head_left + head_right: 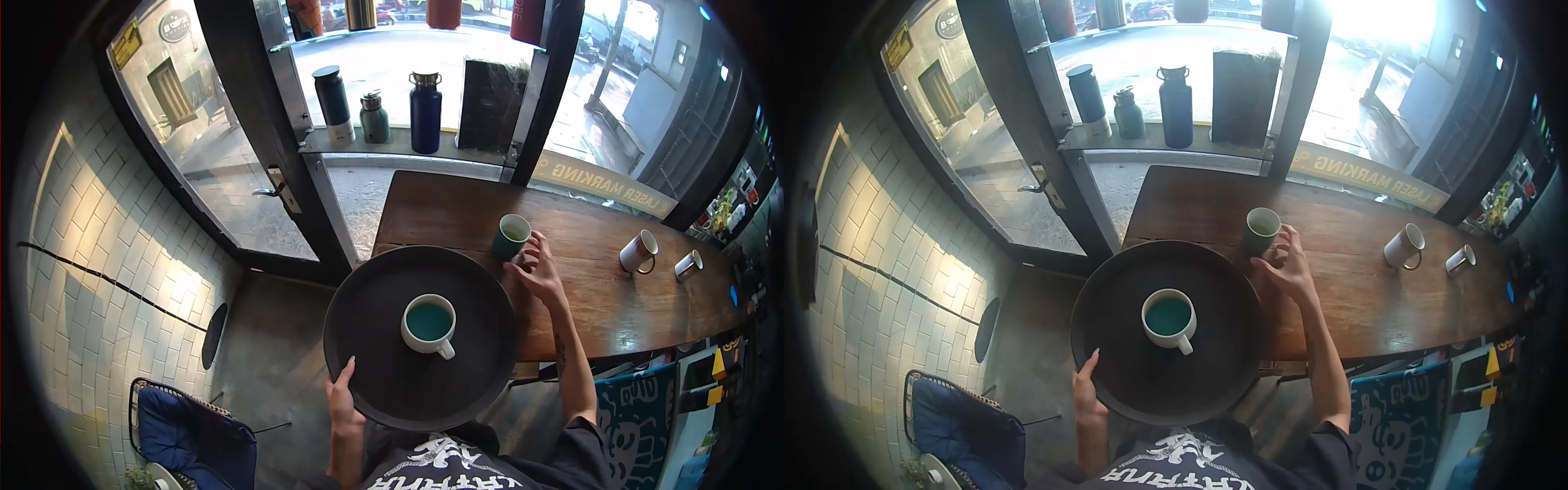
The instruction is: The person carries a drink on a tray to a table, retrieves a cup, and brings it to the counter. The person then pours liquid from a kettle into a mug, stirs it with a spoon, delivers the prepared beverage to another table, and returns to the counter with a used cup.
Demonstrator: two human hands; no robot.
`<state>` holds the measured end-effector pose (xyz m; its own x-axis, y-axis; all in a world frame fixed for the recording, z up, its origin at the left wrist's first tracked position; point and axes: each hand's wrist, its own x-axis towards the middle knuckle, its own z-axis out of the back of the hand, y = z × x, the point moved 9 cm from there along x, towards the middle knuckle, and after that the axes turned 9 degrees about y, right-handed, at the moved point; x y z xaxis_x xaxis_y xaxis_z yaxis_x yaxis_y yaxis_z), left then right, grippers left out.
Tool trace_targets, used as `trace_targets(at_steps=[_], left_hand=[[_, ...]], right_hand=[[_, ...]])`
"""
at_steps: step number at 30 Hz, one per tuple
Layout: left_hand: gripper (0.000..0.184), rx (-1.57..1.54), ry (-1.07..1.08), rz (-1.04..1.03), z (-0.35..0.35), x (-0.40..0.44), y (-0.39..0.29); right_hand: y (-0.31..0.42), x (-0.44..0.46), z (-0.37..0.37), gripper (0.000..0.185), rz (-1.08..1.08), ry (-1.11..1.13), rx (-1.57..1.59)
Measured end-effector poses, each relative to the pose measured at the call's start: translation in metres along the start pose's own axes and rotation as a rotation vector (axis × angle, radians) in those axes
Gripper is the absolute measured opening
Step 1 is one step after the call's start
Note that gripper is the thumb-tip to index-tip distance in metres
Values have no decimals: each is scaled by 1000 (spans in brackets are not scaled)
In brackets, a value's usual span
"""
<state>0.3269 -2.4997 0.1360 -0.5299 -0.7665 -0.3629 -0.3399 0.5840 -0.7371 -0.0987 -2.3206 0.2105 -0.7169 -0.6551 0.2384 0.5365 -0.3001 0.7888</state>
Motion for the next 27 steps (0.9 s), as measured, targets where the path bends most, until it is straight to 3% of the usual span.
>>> trace_targets(at_steps=[1,2,3,5,6,12,27], left_hand=[[39,10,7,-13,-1,0,2],[39,10,9,-17,0,0,5],[38,28,-18,6,4,-1,12],[38,43,-42,13,-2,-1,18],[37,11,-39,41,-7,-3,20],[35,-2,-21,59,-20,-7,32],[32,-11,-51,76,-37,-5,47]], right_hand=[[2,8,-6,92,55,52,117],[10,10,-4,87,156,-1,70],[23,10,-8,87,160,-3,71],[19,16,-16,77,-80,50,37],[30,20,-13,69,109,-55,112],[9,17,0,54,74,-60,157],[-28,-82,130,52,-45,-255,3]])
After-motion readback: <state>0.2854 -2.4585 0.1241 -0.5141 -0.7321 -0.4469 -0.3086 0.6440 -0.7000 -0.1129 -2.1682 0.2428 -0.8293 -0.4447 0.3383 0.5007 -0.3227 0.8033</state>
